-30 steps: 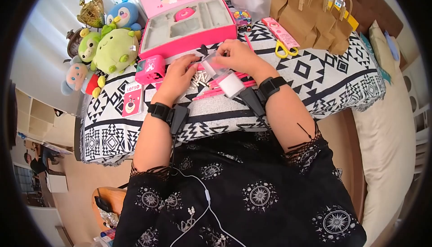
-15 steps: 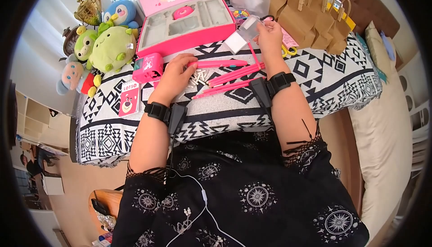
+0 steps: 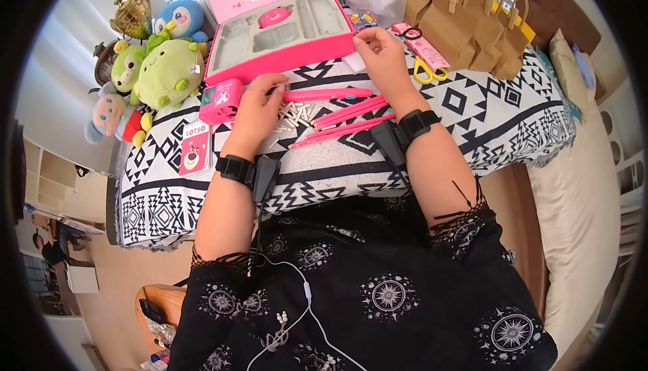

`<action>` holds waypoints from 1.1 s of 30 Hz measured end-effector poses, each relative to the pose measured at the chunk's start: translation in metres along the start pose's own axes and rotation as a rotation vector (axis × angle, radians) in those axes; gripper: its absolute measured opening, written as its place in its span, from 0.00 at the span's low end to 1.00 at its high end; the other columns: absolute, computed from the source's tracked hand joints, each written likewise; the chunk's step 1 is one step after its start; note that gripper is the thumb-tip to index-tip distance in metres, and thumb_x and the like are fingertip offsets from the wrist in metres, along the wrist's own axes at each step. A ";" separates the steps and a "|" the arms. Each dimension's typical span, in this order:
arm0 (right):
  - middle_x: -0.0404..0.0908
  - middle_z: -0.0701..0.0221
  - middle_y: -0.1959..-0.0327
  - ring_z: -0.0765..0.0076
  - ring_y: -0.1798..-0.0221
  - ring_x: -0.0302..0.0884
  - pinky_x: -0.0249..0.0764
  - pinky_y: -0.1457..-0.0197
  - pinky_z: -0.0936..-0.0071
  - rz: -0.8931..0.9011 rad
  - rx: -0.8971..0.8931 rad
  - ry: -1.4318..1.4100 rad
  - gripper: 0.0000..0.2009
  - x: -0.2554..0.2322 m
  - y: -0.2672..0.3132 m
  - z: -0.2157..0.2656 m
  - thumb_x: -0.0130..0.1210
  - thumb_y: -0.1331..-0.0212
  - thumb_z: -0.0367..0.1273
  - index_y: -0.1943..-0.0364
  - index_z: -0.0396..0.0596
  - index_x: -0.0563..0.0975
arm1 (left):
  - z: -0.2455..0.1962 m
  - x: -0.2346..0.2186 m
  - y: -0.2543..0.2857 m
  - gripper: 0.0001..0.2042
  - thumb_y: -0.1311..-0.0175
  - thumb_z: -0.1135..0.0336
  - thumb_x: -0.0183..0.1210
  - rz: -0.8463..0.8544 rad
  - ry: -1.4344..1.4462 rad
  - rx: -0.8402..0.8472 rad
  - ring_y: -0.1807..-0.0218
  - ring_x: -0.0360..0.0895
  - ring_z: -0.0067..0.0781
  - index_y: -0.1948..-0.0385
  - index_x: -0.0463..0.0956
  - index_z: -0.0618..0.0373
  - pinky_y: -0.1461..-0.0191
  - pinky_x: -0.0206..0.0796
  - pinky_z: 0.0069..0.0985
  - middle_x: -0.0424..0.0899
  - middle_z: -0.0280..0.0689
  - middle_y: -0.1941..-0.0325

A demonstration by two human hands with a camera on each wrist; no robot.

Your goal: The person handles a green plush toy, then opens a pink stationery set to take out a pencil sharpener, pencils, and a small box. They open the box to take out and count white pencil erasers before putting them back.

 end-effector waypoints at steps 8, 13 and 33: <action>0.81 0.73 0.68 0.81 0.64 0.77 0.71 0.58 0.82 -0.017 0.080 -0.165 0.07 -0.004 -0.001 -0.014 0.58 0.36 0.30 0.61 0.40 0.78 | 0.000 -0.044 0.003 0.11 0.25 0.64 0.49 -0.338 0.466 -0.101 0.58 0.79 0.22 0.56 0.77 0.62 0.54 0.69 0.20 0.83 0.35 0.61; 0.82 0.72 0.69 0.82 0.65 0.76 0.71 0.61 0.82 -0.025 0.091 -0.178 0.06 -0.002 0.000 -0.011 0.58 0.37 0.29 0.62 0.39 0.78 | -0.002 -0.085 0.017 0.11 0.25 0.64 0.47 -0.625 0.548 -0.076 0.67 0.75 0.19 0.59 0.76 0.62 0.61 0.67 0.17 0.80 0.34 0.68; 0.81 0.74 0.72 0.84 0.68 0.76 0.69 0.66 0.84 0.134 0.159 -0.199 0.05 0.013 0.003 -0.019 0.58 0.36 0.30 0.62 0.42 0.77 | 0.018 -0.061 0.010 0.09 0.27 0.63 0.51 -0.476 0.738 -0.218 0.71 0.70 0.15 0.58 0.76 0.58 0.67 0.62 0.14 0.79 0.29 0.70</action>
Point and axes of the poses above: each hand's wrist, its own y-axis away from the middle knuckle, its own x-axis out of the palm, z = x × y, the point moved 10 cm from there along -y, towards the middle knuckle
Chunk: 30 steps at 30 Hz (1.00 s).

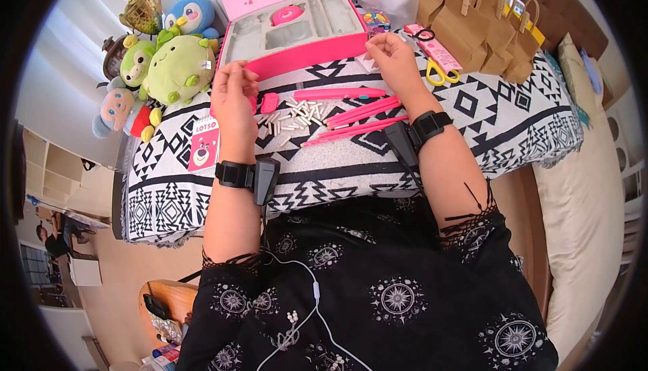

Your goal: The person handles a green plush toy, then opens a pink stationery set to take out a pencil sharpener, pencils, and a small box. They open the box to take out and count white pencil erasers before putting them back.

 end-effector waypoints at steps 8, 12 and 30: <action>0.81 0.75 0.71 0.84 0.67 0.77 0.70 0.67 0.84 0.023 0.012 -0.007 0.06 0.003 0.000 -0.003 0.58 0.36 0.30 0.61 0.43 0.77 | 0.023 0.041 0.014 0.10 0.28 0.62 0.53 0.368 -0.274 -0.092 0.67 0.73 0.15 0.57 0.78 0.58 0.63 0.63 0.15 0.82 0.31 0.67; 0.81 0.74 0.70 0.84 0.67 0.77 0.70 0.67 0.84 0.023 0.020 0.006 0.06 0.003 0.001 -0.004 0.58 0.36 0.31 0.61 0.43 0.77 | 0.029 0.049 0.024 0.11 0.29 0.61 0.54 0.458 -0.310 -0.212 0.66 0.73 0.16 0.57 0.78 0.59 0.60 0.64 0.17 0.82 0.31 0.66; 0.77 0.80 0.73 0.86 0.69 0.69 0.65 0.65 0.84 0.248 0.074 0.362 0.11 0.034 0.017 0.011 0.61 0.37 0.38 0.62 0.45 0.81 | 0.024 0.063 0.038 0.10 0.40 0.74 0.61 0.618 -0.772 0.116 0.58 0.78 0.35 0.56 0.79 0.62 0.52 0.69 0.28 0.80 0.41 0.59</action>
Point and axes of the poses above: each hand's wrist, its own y-axis away from the middle knuckle, its own x-axis out of the palm, z = x × y, the point moved 10 cm from there along -y, towards the middle knuckle
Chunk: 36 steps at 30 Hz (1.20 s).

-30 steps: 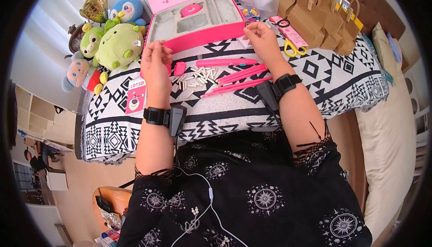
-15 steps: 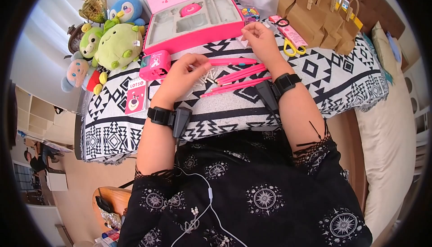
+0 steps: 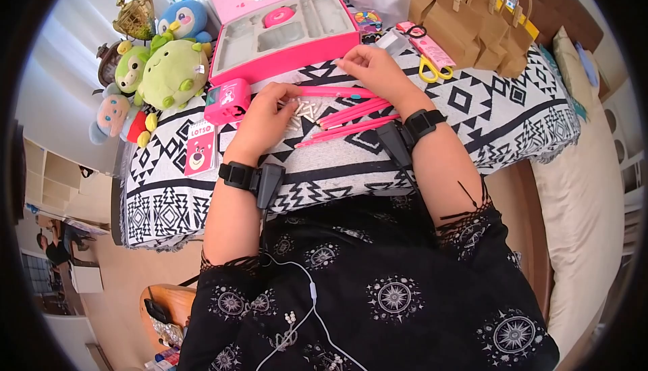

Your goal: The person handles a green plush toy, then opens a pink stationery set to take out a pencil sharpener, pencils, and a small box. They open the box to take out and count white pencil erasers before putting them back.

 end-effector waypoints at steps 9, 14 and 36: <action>0.77 0.79 0.73 0.84 0.69 0.68 0.64 0.64 0.82 0.084 0.014 0.071 0.13 -0.001 0.000 -0.005 0.66 0.43 0.39 0.65 0.45 0.81 | -0.004 -0.024 -0.001 0.07 0.40 0.72 0.59 -0.214 0.006 0.005 0.62 0.80 0.38 0.62 0.78 0.62 0.58 0.71 0.31 0.82 0.42 0.64; 0.77 0.75 0.71 0.81 0.66 0.71 0.67 0.63 0.80 0.237 -0.081 0.248 0.15 0.023 0.011 0.008 0.73 0.53 0.36 0.66 0.44 0.81 | -0.001 -0.020 -0.002 0.07 0.38 0.71 0.60 -0.178 0.031 -0.035 0.63 0.78 0.28 0.61 0.79 0.62 0.60 0.69 0.26 0.82 0.37 0.65; 0.82 0.71 0.67 0.81 0.70 0.75 0.73 0.66 0.83 -0.204 -0.020 -0.567 0.11 -0.021 -0.002 -0.003 0.65 0.42 0.30 0.60 0.41 0.77 | -0.047 0.046 0.011 0.14 0.43 0.79 0.60 0.285 0.120 0.272 0.47 0.70 0.36 0.57 0.82 0.51 0.43 0.61 0.28 0.74 0.37 0.50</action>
Point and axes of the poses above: each hand's wrist, its own y-axis away from the middle knuckle, its own x-axis out of the palm, z = x × y, the point moved 10 cm from there along -y, towards the middle knuckle
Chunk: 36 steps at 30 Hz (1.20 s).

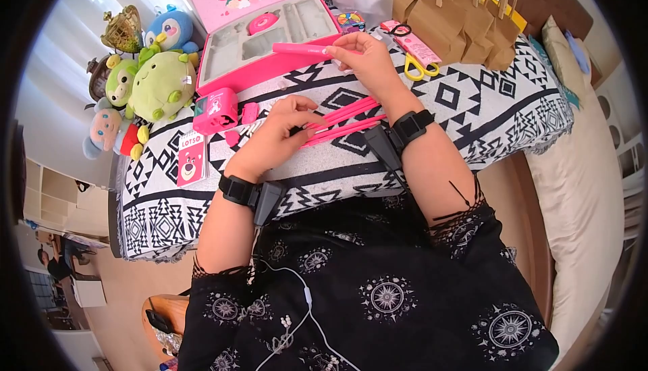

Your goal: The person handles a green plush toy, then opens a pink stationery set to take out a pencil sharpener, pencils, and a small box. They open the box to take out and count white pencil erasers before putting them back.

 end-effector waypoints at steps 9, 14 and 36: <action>0.79 0.75 0.67 0.77 0.65 0.75 0.75 0.56 0.74 -0.109 0.080 -0.412 0.07 -0.014 -0.005 -0.011 0.60 0.37 0.32 0.60 0.45 0.77 | -0.005 0.001 0.000 0.13 0.44 0.76 0.61 -0.031 -0.241 0.048 0.44 0.71 0.43 0.59 0.84 0.49 0.38 0.58 0.37 0.76 0.41 0.46; 0.77 0.75 0.72 0.77 0.69 0.73 0.72 0.61 0.76 -0.182 0.140 -0.520 0.11 -0.020 -0.004 -0.018 0.55 0.32 0.40 0.61 0.48 0.75 | -0.003 0.000 -0.001 0.09 0.43 0.70 0.64 -0.027 -0.235 0.006 0.43 0.71 0.43 0.61 0.84 0.49 0.37 0.58 0.36 0.76 0.40 0.46; 0.82 0.70 0.74 0.85 0.86 0.65 0.62 0.84 0.84 0.516 0.452 0.057 0.11 0.073 0.045 -0.025 0.61 0.38 0.37 0.65 0.43 0.78 | 0.013 -0.041 0.007 0.05 0.38 0.73 0.61 -0.425 0.058 -0.270 0.67 0.80 0.33 0.64 0.78 0.63 0.63 0.70 0.26 0.82 0.41 0.67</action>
Point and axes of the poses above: each hand's wrist, its own y-axis away from the middle knuckle, its own x-axis out of the palm, z = x × y, the point moved 10 cm from there along -y, towards the middle knuckle
